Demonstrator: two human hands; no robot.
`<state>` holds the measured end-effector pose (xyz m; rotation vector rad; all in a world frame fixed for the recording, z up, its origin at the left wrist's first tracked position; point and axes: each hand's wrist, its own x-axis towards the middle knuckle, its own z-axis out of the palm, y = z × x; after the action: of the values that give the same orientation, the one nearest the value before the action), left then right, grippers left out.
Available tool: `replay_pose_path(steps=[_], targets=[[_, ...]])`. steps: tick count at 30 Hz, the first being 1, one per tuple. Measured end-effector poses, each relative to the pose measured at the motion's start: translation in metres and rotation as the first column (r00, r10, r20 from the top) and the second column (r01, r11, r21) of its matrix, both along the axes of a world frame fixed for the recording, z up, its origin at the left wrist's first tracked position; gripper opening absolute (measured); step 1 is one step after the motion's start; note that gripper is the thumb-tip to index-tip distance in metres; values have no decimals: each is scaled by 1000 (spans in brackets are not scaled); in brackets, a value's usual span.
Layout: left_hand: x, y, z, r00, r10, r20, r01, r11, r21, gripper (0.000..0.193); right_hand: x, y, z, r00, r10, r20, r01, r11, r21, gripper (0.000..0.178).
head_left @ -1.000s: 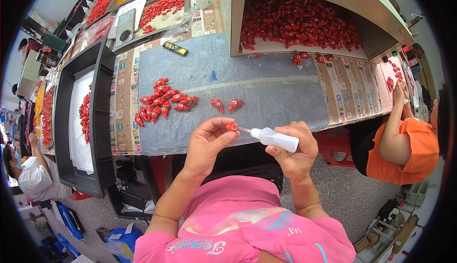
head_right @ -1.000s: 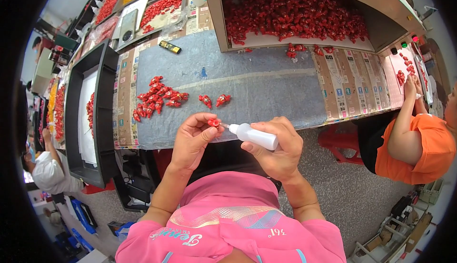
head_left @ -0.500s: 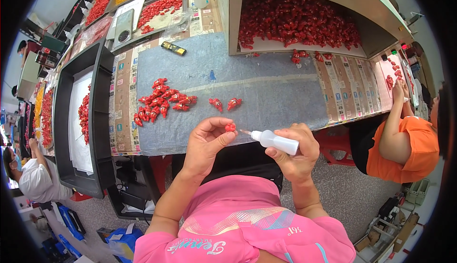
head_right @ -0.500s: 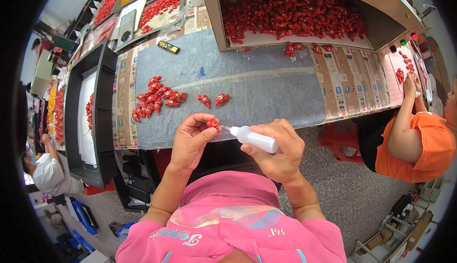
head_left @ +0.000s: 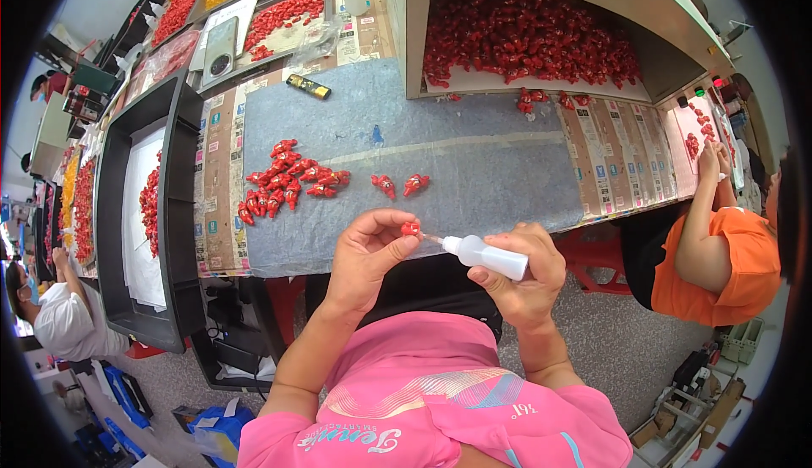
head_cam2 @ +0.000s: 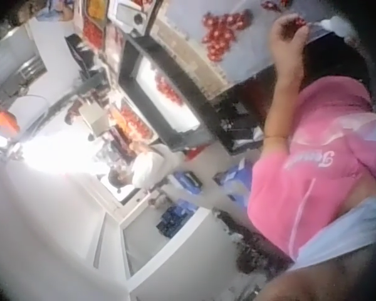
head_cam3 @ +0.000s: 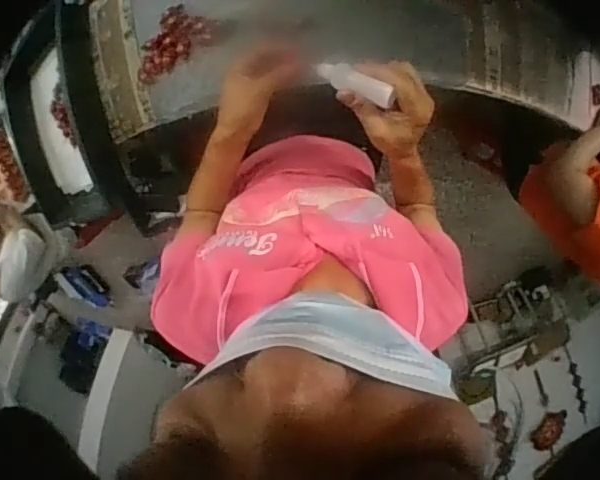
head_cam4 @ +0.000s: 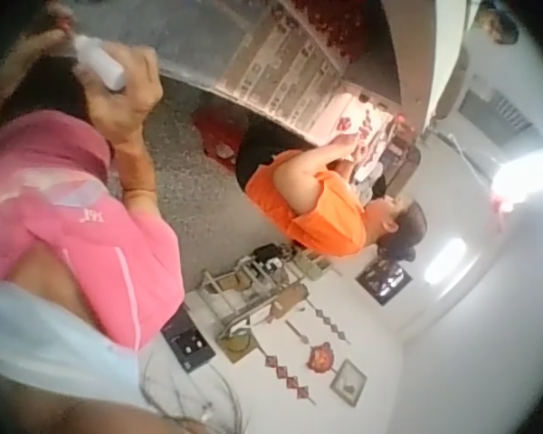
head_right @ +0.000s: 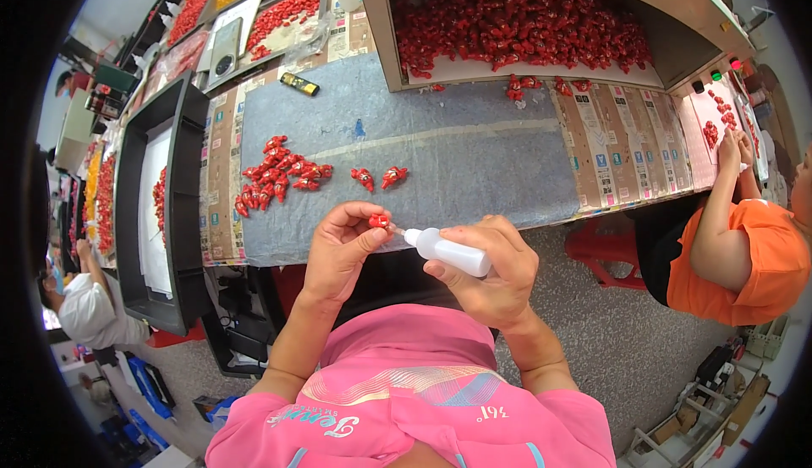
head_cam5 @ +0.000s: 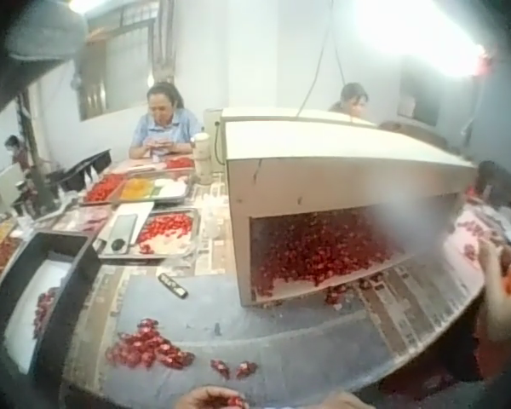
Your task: The person retrieves figurine parts from a dispenser opening onto the table, applies glue to the parts using a squeeze bottle, and attaches small pieces to the figurines by hand.
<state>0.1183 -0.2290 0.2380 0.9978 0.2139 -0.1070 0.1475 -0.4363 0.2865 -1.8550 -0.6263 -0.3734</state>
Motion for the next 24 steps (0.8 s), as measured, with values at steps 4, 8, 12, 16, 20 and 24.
replay_pose_path(steps=[4,8,12,16,20,24], targets=[[0,-1,1,1000,-7,-3,7,1000,0,23,0,1,0,1000,-4,-8,4,1000,4,36],[1,-1,4,1000,-11,-1,11,1000,1,23,1,2,-1,1000,-12,-1,12,1000,9,35],[1,-1,2,1000,-17,1,17,1000,2,23,0,3,-4,998,-44,-51,45,998,33,39],[2,1,4,1000,-19,-5,19,1000,-17,24,2,2,-5,998,-47,-31,48,999,26,41],[2,3,7,999,-40,-31,38,998,-48,24,5,2,-15,987,-130,-92,141,982,122,33],[1,5,9,997,-69,-44,63,991,-114,25,15,6,-25,948,-90,-306,165,959,229,34]])
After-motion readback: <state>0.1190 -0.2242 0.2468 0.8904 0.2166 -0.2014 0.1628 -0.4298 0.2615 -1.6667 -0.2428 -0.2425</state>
